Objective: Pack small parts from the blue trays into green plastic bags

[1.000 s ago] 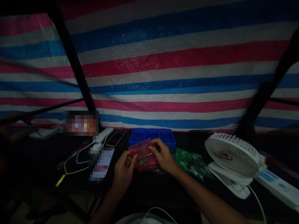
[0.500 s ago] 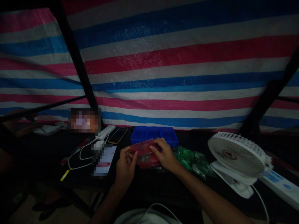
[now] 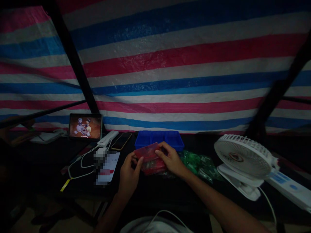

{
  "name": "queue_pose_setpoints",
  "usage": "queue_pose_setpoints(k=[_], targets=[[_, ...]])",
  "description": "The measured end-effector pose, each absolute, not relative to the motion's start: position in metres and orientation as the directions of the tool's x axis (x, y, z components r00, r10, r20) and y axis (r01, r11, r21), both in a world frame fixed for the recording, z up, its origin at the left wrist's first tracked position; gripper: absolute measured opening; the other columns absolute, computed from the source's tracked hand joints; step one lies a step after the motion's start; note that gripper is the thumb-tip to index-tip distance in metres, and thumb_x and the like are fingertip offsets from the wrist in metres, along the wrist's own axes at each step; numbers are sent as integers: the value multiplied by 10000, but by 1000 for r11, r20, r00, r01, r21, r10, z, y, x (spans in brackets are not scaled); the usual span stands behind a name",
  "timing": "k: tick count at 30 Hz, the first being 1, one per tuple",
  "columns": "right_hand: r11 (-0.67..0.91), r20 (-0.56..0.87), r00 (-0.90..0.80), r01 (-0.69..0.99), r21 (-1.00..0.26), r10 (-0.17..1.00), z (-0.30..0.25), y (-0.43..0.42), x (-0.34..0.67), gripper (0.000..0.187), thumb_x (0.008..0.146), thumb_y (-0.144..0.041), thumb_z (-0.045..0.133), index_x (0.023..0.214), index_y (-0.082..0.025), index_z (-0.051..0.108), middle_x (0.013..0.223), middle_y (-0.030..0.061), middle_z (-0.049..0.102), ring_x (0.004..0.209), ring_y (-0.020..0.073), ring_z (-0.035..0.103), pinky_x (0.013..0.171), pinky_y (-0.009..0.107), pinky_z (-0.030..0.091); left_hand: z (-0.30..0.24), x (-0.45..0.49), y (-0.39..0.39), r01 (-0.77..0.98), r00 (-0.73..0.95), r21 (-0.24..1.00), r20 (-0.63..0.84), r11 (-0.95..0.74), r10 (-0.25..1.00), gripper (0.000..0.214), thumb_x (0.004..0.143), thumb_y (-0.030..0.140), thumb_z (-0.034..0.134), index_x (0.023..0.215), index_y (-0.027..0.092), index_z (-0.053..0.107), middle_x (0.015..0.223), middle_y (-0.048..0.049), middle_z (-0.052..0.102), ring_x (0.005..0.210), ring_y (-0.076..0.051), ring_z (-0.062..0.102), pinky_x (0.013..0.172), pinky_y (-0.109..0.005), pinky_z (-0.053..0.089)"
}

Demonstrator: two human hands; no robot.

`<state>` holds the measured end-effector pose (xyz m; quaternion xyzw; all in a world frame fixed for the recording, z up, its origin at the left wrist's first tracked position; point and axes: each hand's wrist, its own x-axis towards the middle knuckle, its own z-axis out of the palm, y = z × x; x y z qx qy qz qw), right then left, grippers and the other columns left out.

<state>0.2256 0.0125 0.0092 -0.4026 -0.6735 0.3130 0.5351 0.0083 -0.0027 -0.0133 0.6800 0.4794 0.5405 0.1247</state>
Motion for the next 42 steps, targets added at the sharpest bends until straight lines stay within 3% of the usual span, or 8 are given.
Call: queue_pose_setpoints(k=[4, 8, 13, 17, 23, 30, 34, 42], targets=[[494, 480, -116, 222, -841, 870, 10, 12, 226, 219, 991, -442, 656, 973, -223, 657, 926, 20, 686, 861, 212, 646, 795, 328, 527, -6, 8, -3, 449, 64, 678, 626, -582, 777, 246, 1038, 336, 555, 855, 210, 662, 868, -26, 666, 843, -195, 629, 778, -288, 486], [530, 526, -105, 318, -786, 844, 13, 10, 226, 201, 989, -425, 669, 1021, -227, 685, 950, 24, 691, 876, 217, 637, 818, 333, 515, -1, 7, 1, 344, 59, 759, 570, -552, 820, 277, 1042, 377, 555, 885, 201, 699, 836, -14, 682, 730, -159, 629, 669, -244, 472], [547, 595, 35, 351, -760, 803, 10, 12, 226, 235, 1024, -409, 610, 1192, -246, 638, 1018, 44, 671, 918, 224, 628, 829, 340, 510, 16, 4, 24, 312, 15, 853, 435, -418, 900, 324, 1018, 469, 592, 1064, 195, 758, 490, 68, 578, 429, -139, 581, 465, -210, 380], [544, 602, 93, 336, -769, 793, 8, 15, 229, 248, 1030, -412, 597, 1212, -246, 618, 1031, 52, 655, 957, 233, 630, 858, 355, 509, 36, 3, 56, 281, -31, 836, 498, -471, 866, 324, 1011, 360, 603, 1241, 187, 750, 842, -52, 825, 615, -198, 752, 556, -269, 558], [542, 609, 93, 365, -757, 788, 9, 15, 230, 249, 1036, -408, 586, 1218, -241, 623, 1036, 57, 675, 969, 237, 643, 846, 349, 518, 39, 9, 88, 642, 222, 461, 654, -614, 723, 302, 1034, 194, 539, 1251, 207, 749, 1326, -99, 750, 1236, -260, 705, 1111, -430, 522], [542, 613, 26, 440, -716, 789, 12, 12, 228, 207, 1043, -370, 566, 1190, -241, 635, 1028, 57, 676, 943, 237, 641, 852, 356, 504, 5, 11, 86, 788, 349, 277, 534, -549, 770, 301, 1026, 438, 600, 1119, 204, 764, 1226, -149, 764, 1340, -398, 581, 1171, -700, 313], [545, 615, -15, 481, -687, 788, 11, 11, 228, 188, 1044, -354, 559, 1163, -239, 648, 1012, 61, 673, 920, 241, 634, 844, 366, 499, 2, 9, 86, 788, 431, 185, 515, -587, 741, 367, 1072, 416, 507, 1315, 188, 662, 1383, -161, 669, 1359, -326, 573, 1252, -659, 194], [581, 640, -102, 545, -604, 761, 13, 9, 227, 167, 1058, -314, 535, 1147, -245, 659, 1030, 79, 688, 967, 264, 629, 889, 405, 482, 13, 8, 83, 784, 467, 128, 524, -608, 712, 260, 1080, 332, 493, 1155, 201, 705, 1186, -110, 743, 1206, -295, 642, 1260, -648, 153]])
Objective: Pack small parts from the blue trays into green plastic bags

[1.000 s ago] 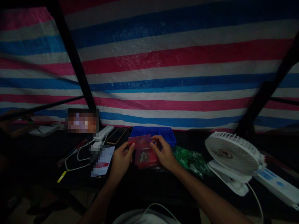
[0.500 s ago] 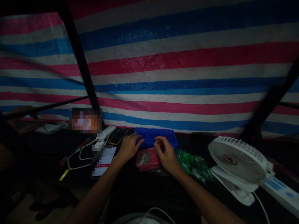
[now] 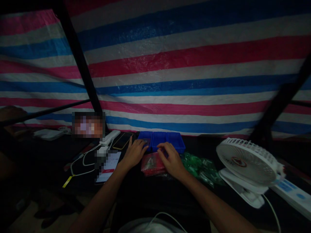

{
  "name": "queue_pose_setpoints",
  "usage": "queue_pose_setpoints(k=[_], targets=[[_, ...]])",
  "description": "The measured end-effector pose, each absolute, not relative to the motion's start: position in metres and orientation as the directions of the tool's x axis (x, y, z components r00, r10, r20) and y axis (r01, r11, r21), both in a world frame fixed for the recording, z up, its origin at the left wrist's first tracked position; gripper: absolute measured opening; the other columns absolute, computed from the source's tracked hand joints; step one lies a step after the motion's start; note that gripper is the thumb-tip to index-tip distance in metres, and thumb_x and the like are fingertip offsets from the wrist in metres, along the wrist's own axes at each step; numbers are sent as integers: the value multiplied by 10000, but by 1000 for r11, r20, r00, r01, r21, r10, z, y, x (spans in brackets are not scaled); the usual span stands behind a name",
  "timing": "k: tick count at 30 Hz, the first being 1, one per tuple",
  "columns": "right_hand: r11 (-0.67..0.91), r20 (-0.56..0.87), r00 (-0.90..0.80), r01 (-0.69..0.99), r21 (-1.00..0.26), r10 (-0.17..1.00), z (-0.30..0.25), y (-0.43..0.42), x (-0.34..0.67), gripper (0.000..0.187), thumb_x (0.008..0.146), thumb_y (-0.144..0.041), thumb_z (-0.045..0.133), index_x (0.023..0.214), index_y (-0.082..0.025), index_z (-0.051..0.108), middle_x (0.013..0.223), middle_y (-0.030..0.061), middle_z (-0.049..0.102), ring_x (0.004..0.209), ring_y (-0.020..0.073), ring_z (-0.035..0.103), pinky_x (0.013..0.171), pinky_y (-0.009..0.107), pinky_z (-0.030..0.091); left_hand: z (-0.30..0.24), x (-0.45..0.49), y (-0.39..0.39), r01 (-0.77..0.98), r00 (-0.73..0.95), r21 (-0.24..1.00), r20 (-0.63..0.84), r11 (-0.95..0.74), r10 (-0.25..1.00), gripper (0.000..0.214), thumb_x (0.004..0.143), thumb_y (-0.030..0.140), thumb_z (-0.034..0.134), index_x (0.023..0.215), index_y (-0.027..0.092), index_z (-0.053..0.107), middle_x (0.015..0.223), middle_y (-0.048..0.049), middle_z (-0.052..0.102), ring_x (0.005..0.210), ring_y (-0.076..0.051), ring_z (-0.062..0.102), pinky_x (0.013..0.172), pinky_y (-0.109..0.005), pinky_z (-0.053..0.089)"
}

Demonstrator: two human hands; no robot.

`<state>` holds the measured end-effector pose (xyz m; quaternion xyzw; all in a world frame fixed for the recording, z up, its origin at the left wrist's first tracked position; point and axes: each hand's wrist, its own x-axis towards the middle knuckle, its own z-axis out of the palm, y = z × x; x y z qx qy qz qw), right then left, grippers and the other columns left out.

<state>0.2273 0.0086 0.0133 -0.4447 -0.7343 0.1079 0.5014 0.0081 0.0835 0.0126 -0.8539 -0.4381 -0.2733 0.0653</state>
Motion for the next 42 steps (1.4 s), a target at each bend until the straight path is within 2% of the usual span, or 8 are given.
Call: queue_pose_setpoints(k=[3, 5, 10, 18, 24, 33, 37, 42], targets=[[612, 621, -228, 596, -520, 750, 18, 6, 228, 160, 1054, -329, 561, 1123, -251, 682, 1044, 79, 707, 997, 276, 617, 915, 427, 454, 24, 7, 73, 753, 408, 199, 608, -628, 682, 256, 1084, 245, 455, 1158, 219, 698, 1191, -88, 738, 1181, -264, 642, 1225, -550, 286], [622, 555, -346, 644, -446, 756, 20, 3, 228, 193, 1032, -398, 618, 1141, -258, 693, 1093, 82, 714, 1032, 288, 600, 931, 443, 435, 28, 6, 61, 703, 363, 306, 621, -641, 695, 244, 1083, 256, 464, 1122, 215, 702, 1143, -77, 743, 1078, -242, 673, 1062, -435, 457], [636, 410, -504, 705, -314, 760, 20, 0, 225, 488, 901, -558, 768, 1273, -257, 670, 1247, 106, 685, 1161, 328, 550, 994, 481, 404, 13, 0, 28, 600, 401, 455, 541, -658, 739, 198, 1070, 315, 528, 1109, 235, 704, 1110, -43, 747, 1020, -228, 673, 938, -373, 487], [666, 490, -477, 658, -352, 729, 21, -1, 227, 211, 1054, -387, 607, 1187, -269, 720, 1166, 75, 736, 1137, 287, 567, 977, 474, 396, -1, -9, 10, 536, 437, 512, 512, -672, 739, 234, 1086, 349, 495, 1149, 236, 690, 1148, -53, 740, 1058, -240, 662, 959, -396, 470], [693, 572, -445, 637, -338, 689, 18, 3, 228, 234, 1100, -312, 516, 1138, -252, 739, 1094, 72, 756, 1057, 263, 590, 942, 460, 405, -3, -9, 8, 509, 435, 522, 530, -684, 728, 295, 1014, 402, 647, 1261, 241, 654, 1198, -53, 735, 1067, -247, 669, 950, -398, 498], [705, 637, -402, 626, -333, 657, 19, 3, 230, 214, 1107, -305, 491, 1135, -241, 694, 1065, 77, 734, 988, 253, 627, 894, 427, 430, -17, -8, 18, 511, 325, 468, 672, -721, 666, 171, 1056, 258, 547, 1139, 221, 692, 1091, -79, 767, 997, -243, 696, 922, -411, 532], [731, 679, -396, 606, -313, 618, 18, 3, 230, 203, 1085, -359, 545, 1192, -233, 662, 1056, 88, 740, 984, 269, 637, 888, 437, 462, -12, -7, 15, 422, 232, 570, 685, -706, 691, 181, 1056, 248, 535, 1143, 217, 691, 1093, -79, 752, 1026, -223, 701, 944, -371, 530], [727, 764, -281, 601, -332, 581, 13, 3, 229, 161, 1084, -315, 537, 1120, -231, 670, 949, 73, 730, 870, 248, 654, 819, 407, 501, -3, 2, 11, 219, 64, 851, 476, -478, 877, 223, 1000, 358, 635, 1162, 208, 667, 889, -19, 702, 708, -147, 639, 653, -246, 498]])
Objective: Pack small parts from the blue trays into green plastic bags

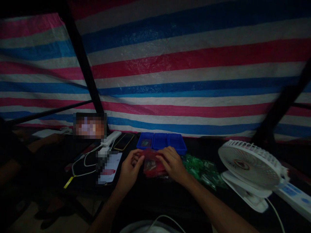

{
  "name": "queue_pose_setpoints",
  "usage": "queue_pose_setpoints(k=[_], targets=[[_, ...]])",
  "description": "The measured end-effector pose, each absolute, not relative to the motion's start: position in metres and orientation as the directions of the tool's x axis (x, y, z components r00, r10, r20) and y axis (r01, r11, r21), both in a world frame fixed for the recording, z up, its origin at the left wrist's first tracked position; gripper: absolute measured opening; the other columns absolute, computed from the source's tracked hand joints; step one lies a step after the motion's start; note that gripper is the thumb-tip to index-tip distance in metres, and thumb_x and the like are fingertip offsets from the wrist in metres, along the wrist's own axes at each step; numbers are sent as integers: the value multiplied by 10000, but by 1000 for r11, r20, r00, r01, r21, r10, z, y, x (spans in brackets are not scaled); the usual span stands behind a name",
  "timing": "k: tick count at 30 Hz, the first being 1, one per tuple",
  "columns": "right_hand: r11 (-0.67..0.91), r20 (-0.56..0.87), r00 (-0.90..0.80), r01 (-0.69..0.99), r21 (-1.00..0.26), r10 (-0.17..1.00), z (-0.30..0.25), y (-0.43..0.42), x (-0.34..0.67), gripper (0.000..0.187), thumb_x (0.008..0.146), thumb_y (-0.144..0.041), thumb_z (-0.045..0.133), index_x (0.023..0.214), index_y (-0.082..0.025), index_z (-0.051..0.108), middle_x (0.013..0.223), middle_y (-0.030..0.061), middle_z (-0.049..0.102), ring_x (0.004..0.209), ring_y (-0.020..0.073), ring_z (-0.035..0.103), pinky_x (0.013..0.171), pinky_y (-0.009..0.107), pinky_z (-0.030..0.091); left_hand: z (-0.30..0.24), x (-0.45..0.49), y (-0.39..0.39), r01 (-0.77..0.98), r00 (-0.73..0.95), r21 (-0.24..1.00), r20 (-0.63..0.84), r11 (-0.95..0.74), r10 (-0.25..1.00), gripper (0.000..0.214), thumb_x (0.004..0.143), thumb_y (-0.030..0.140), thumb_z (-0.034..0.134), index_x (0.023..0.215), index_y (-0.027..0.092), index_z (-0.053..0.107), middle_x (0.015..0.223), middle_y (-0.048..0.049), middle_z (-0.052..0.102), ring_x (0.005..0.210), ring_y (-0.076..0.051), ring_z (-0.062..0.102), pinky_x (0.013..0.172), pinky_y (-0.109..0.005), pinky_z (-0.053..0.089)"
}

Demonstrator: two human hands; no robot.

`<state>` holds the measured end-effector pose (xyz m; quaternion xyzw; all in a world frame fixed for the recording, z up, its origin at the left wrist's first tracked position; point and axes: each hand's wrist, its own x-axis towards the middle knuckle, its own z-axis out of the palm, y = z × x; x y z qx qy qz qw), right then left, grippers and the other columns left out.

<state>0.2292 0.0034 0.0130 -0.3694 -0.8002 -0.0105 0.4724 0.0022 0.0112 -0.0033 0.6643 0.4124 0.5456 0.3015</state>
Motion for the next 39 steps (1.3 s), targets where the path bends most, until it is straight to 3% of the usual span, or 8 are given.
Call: queue_pose_setpoints(k=[3, 8, 13, 18, 21, 25, 30, 39], targets=[[691, 772, -173, 592, -415, 612, 12, 3, 228, 147, 1062, -326, 573, 1125, -234, 668, 983, 74, 733, 893, 245, 675, 834, 389, 530, -5, 10, 12, -22, 143, 938, 346, -346, 927, 296, 934, 428, 705, 1085, 176, 667, 791, 4, 667, 673, -143, 637, 639, -235, 504], [624, 687, -82, 504, -597, 722, 13, 3, 225, 170, 1026, -354, 612, 1131, -224, 641, 1028, 63, 719, 937, 226, 691, 854, 339, 555, -6, 14, 10, -60, 143, 944, 330, -325, 933, 312, 924, 469, 713, 883, 163, 669, 703, 26, 609, 622, -118, 584, 603, -209, 460], [599, 609, -125, 416, -684, 783, 12, 5, 225, 142, 1019, -357, 610, 992, -220, 638, 910, 25, 690, 851, 199, 667, 801, 310, 540, -5, 10, 3, -42, 64, 926, 378, -376, 924, 296, 955, 464, 685, 968, 169, 692, 724, 23, 621, 632, -114, 588, 588, -200, 457], [542, 521, -157, 328, -773, 839, 9, 9, 225, 246, 1003, -383, 640, 1192, -225, 643, 980, 36, 727, 905, 219, 691, 825, 334, 548, -9, 10, 1, -32, 57, 931, 364, -363, 930, 325, 995, 474, 643, 1081, 161, 669, 591, 61, 577, 500, -90, 507, 496, -183, 373], [560, 534, -176, 344, -754, 827, 10, 10, 226, 201, 1012, -388, 632, 1112, -222, 683, 982, 43, 722, 906, 219, 677, 836, 339, 537, -10, 11, 0, -33, 63, 932, 362, -361, 930, 323, 1015, 456, 622, 1146, 162, 649, 578, 59, 609, 471, -85, 499, 490, -181, 376], [628, 618, -182, 422, -653, 765, 13, 10, 228, 187, 1008, -378, 643, 999, -218, 738, 907, 45, 685, 857, 218, 642, 810, 338, 517, -11, 11, -3, -2, 75, 913, 407, -408, 910, 243, 1024, 396, 606, 1085, 170, 673, 712, 2, 711, 600, -124, 640, 594, -215, 503], [595, 567, -201, 405, -694, 799, 14, 8, 229, 256, 1034, -395, 581, 1063, -215, 761, 967, 62, 759, 889, 233, 695, 835, 345, 553, -10, 8, -6, 156, 76, 850, 498, -503, 864, 236, 1006, 227, 557, 1194, 204, 700, 1118, -76, 766, 949, -191, 734, 761, -263, 572], [571, 549, -174, 361, -737, 818, 17, 7, 227, 255, 1054, -395, 563, 1078, -231, 756, 1075, 66, 782, 1028, 254, 720, 965, 390, 542, -3, 7, -11, 271, 67, 706, 664, -654, 745, 311, 1070, 199, 418, 1172, 213, 712, 1207, -94, 718, 1175, -229, 663, 1048, -379, 506]])
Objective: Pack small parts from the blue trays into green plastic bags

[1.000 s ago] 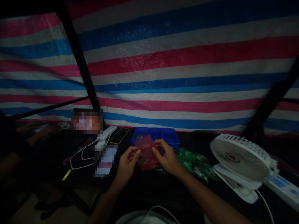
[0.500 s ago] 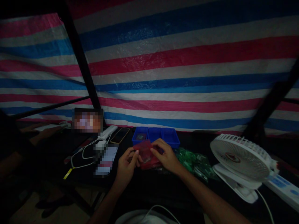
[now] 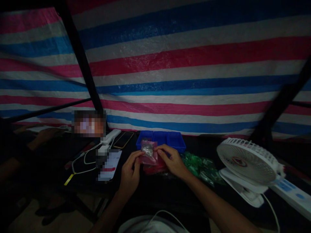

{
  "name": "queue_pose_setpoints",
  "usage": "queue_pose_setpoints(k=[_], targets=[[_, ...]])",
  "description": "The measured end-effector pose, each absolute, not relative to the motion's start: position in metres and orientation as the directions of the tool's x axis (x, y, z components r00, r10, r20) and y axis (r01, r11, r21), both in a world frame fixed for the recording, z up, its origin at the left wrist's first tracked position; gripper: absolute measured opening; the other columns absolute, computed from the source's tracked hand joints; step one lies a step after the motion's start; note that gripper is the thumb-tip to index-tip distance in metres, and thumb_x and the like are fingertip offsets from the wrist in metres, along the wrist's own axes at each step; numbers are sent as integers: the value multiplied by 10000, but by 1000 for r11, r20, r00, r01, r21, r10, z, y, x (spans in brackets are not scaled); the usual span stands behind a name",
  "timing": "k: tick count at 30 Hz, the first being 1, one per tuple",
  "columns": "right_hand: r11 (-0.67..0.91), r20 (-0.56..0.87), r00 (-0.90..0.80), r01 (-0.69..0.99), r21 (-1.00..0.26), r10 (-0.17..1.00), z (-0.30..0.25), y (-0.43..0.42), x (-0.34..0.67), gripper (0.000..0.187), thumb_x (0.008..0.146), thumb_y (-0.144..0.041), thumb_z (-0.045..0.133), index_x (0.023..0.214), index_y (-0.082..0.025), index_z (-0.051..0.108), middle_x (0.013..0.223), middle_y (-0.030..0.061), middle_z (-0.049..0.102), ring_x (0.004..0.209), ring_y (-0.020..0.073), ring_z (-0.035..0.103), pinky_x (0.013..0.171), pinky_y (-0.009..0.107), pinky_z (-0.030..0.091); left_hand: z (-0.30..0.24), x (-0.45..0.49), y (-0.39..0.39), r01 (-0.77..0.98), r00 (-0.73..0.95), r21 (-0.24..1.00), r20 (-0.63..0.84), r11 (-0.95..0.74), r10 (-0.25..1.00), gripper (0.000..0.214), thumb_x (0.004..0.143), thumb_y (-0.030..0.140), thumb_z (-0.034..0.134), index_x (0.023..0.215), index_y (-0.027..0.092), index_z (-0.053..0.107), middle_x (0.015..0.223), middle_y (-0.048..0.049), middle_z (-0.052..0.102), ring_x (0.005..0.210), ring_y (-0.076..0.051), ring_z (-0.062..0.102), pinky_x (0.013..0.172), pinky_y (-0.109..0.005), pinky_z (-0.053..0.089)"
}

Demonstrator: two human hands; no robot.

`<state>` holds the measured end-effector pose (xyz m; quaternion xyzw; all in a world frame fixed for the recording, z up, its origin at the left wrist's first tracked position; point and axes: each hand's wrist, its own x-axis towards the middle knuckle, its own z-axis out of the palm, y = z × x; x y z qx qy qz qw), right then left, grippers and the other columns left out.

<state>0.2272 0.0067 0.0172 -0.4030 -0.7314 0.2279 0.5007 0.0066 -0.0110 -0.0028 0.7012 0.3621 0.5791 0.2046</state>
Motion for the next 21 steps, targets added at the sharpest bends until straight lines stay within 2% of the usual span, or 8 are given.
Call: queue_pose_setpoints(k=[3, 6, 9, 14, 21], targets=[[577, 566, -150, 376, -726, 810, 16, 9, 227, 197, 1005, -392, 647, 1048, -230, 750, 1041, 60, 773, 998, 254, 712, 928, 386, 550, -2, 7, -12, 270, 84, 699, 668, -663, 739, 333, 1082, 206, 393, 1190, 217, 708, 1216, -98, 710, 1186, -232, 655, 1047, -385, 506], [592, 587, -146, 388, -707, 796, 13, 12, 228, 176, 984, -380, 674, 1035, -223, 734, 1002, 57, 754, 944, 244, 697, 878, 374, 555, -3, 7, -11, 298, 84, 681, 679, -669, 729, 219, 1038, 240, 551, 1192, 224, 705, 1211, -95, 700, 1130, -236, 659, 931, -347, 543], [603, 592, -161, 383, -700, 789, 10, 14, 230, 158, 994, -361, 658, 1025, -218, 716, 979, 55, 738, 922, 236, 692, 867, 371, 550, -6, 9, -8, 324, 87, 665, 687, -673, 721, 222, 975, 219, 663, 1194, 227, 695, 1176, -81, 688, 976, -201, 664, 792, -295, 539], [603, 592, -162, 382, -700, 790, 10, 13, 229, 124, 1003, -336, 648, 1015, -218, 686, 972, 51, 723, 908, 227, 689, 846, 358, 544, -8, 10, -5, 310, 86, 679, 677, -666, 731, 234, 1006, 178, 587, 1217, 222, 677, 1134, -72, 678, 863, -162, 647, 765, -279, 534], [658, 638, -207, 411, -631, 741, 15, 9, 229, 150, 1044, -320, 585, 1069, -223, 698, 1024, 75, 711, 973, 245, 677, 889, 388, 539, -9, 10, -4, 328, 154, 651, 678, -684, 719, 220, 1008, 188, 587, 1161, 234, 738, 1166, -82, 721, 974, -204, 692, 802, -299, 556]])
